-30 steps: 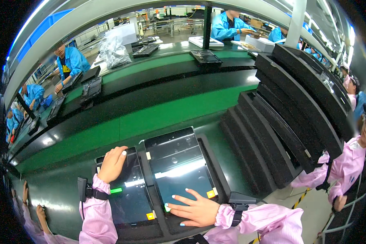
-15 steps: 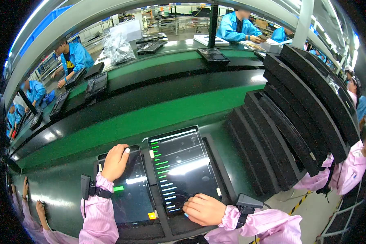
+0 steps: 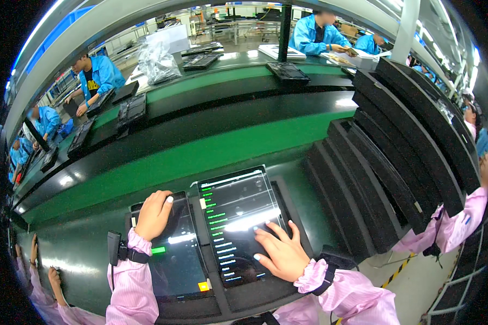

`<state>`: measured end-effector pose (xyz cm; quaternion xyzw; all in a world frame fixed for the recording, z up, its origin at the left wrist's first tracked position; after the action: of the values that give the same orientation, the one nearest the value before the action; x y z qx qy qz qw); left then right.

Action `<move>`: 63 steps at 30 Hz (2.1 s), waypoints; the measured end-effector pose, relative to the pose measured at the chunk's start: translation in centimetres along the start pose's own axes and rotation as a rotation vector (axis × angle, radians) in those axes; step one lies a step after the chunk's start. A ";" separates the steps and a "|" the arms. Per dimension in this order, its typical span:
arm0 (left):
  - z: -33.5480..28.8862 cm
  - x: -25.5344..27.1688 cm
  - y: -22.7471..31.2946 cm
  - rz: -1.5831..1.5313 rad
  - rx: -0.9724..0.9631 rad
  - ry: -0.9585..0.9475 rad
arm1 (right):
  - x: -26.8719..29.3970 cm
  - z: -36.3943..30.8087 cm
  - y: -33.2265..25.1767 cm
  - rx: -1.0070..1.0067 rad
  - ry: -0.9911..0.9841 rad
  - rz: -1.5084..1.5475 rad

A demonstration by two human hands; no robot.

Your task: Testing software or hardware functionality on two tablet devices at a factory assembly line.

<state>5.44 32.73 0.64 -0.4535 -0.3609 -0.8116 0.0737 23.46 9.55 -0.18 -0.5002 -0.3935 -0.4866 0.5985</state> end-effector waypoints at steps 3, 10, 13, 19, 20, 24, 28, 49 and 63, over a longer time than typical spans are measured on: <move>0.1 0.0 -0.1 0.000 0.006 -0.007 | 1.7 -0.4 0.5 -0.027 0.146 0.122; -0.1 0.0 -0.2 0.001 0.015 -0.009 | 2.2 -0.1 0.9 -0.090 0.276 0.127; -0.1 -0.1 -0.1 -0.003 -0.034 -0.001 | 1.4 -0.2 1.3 -0.091 0.247 0.105; -0.2 -0.2 -0.3 0.011 -0.015 0.004 | 1.4 -0.1 0.9 -0.090 0.235 0.080; -0.3 -0.1 -0.4 0.013 -0.012 0.011 | 1.3 0.0 0.9 -0.090 0.234 0.085; -0.3 -0.3 -0.5 0.009 -0.039 0.027 | 1.1 -0.1 1.0 -0.087 0.226 0.089; -0.3 -0.3 -0.5 0.006 -0.050 0.034 | 1.1 -0.1 1.0 -0.081 0.234 0.091; -0.1 -0.3 -0.2 0.067 -0.002 -0.102 | 1.3 -0.1 0.7 -0.078 0.274 0.069; -3.5 3.9 -5.1 -0.136 0.159 0.072 | 1.5 -0.1 0.7 -0.097 0.279 0.105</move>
<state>-1.47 34.95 -0.02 -0.3912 -0.4513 -0.7992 0.0670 24.47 9.20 1.08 -0.4760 -0.2561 -0.5377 0.6471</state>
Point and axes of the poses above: each hand's wrist, its own z-axis towards the middle knuckle, its own x-axis out of the back of the hand, y = z × x, the point moved 6 cm from there along z, towards the middle knuckle, and after that the axes turned 7 degrees about -z, right-handed, at the moved point
